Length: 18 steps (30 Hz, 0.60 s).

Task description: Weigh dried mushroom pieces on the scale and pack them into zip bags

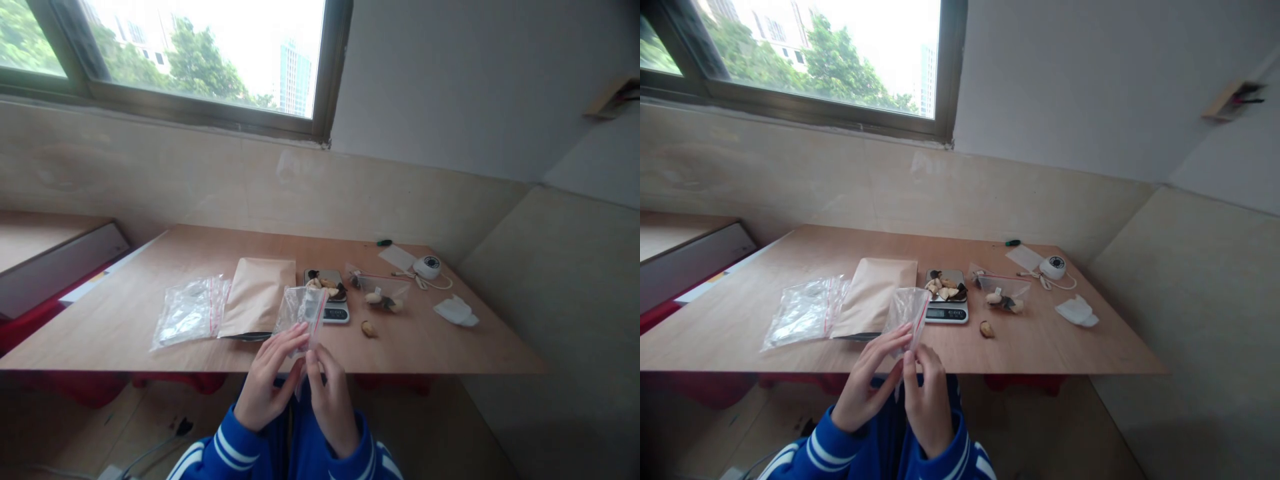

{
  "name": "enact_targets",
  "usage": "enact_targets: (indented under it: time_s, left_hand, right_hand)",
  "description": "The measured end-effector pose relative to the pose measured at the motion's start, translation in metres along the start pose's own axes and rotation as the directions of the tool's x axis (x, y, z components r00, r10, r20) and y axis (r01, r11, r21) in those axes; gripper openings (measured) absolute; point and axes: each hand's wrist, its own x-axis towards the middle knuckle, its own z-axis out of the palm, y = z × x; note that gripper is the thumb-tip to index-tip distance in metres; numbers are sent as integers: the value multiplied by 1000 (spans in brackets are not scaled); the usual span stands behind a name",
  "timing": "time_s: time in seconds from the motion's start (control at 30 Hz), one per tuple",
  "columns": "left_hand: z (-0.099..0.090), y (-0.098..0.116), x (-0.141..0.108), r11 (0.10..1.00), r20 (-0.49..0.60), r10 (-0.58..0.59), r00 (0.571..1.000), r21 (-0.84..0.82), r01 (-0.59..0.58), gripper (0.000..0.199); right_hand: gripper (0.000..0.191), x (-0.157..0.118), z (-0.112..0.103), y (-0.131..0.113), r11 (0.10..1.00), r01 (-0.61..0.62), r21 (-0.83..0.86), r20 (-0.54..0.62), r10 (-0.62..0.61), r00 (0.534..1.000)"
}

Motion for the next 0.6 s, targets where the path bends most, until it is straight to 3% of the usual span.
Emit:
enact_targets:
  time_s: [0.13,0.27,0.43,0.5,0.6]
  left_hand:
    - [1,0,-3,999,-12,-2,1000,34,3,45]
    - [2,-4,-7,996,-126,-9,992,91,20,42]
    - [-1,-8,-3,998,-208,-4,978,62,17,30]
    - [-2,-9,0,995,-323,-93,942,-7,96,21]
    - [-3,-12,3,955,-483,-294,824,-123,269,10]
  right_hand:
    - [39,-2,0,6,1000,-6,-6,-68,5,998]
    - [40,-2,2,9,999,-46,-20,-48,45,998]
    - [41,1,1,12,985,-128,118,-52,135,989]
    - [45,3,-1,17,958,-196,211,-73,215,974]
    - [52,8,-6,24,921,-267,283,-125,311,942]
